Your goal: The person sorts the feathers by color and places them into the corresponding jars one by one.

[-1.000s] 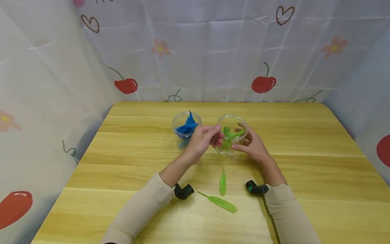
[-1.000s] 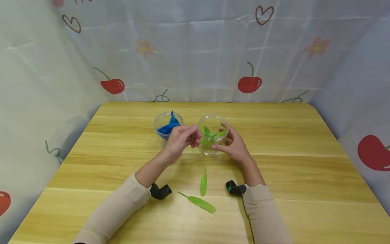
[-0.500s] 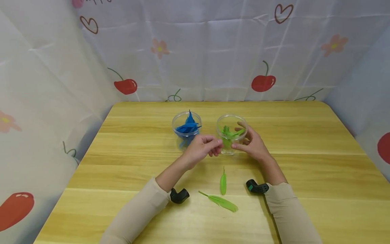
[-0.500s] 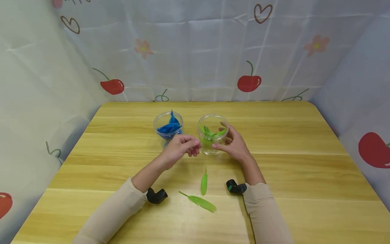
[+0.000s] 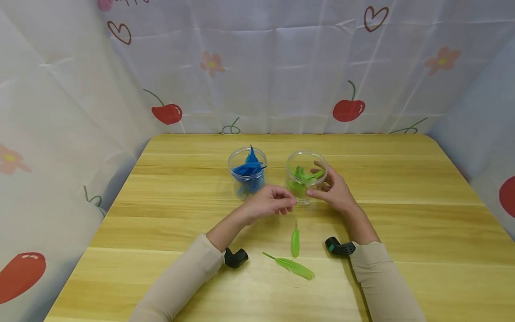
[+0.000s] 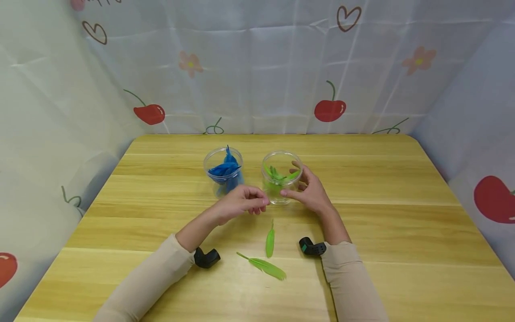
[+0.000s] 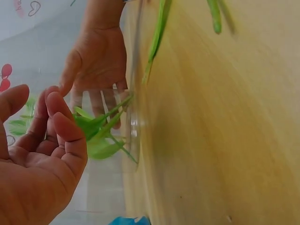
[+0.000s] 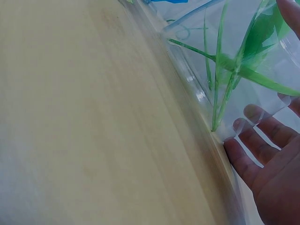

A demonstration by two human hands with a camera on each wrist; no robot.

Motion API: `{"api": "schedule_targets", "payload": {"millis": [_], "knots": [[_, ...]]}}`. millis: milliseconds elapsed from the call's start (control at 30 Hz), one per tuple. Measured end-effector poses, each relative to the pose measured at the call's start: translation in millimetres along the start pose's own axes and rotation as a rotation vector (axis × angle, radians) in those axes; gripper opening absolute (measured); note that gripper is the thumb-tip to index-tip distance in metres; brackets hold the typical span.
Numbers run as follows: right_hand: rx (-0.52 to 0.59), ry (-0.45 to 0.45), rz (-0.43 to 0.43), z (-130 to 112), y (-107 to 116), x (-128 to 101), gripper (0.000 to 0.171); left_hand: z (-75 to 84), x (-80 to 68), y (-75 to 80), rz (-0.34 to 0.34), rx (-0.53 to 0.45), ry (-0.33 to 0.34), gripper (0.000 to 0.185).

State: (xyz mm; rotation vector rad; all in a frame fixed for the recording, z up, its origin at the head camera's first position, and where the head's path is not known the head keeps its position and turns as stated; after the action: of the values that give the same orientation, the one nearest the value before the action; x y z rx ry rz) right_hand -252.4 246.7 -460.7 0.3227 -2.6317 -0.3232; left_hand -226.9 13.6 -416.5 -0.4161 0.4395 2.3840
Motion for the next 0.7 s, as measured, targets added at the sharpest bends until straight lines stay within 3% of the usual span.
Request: {"api": "schedule_targets", "payload": {"millis": [233, 500, 700], "knots": [[0.006, -0.008, 0.004, -1.0, 0.1, -0.3, 0.088, -6.6, 9.1, -0.3, -0.006, 0.101, -0.029, 0.018], [0.006, -0.007, 0.004, 0.8, 0.4, 0.0, 0.087, -13.8, 17.9, -3.9, -0.071, 0.241, -0.042, 0.017], [0.013, -0.009, 0.004, 1.0, 1.0, -0.3, 0.087, -16.9, 25.0, -6.7, -0.062, 0.352, -0.036, 0.017]]}}
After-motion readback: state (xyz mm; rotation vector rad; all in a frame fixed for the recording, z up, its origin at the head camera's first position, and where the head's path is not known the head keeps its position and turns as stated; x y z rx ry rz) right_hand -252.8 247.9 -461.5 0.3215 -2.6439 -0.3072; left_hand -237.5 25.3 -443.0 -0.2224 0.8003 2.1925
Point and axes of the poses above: each hand's wrist, its own x-axis towards the middle knuckle, its own y-axis out of the back of the hand, z = x × y, the point moved 2 cm from there along x, towards the middle knuckle, and after that the axes turned 15 degrees about y, right-handed, at the moved point
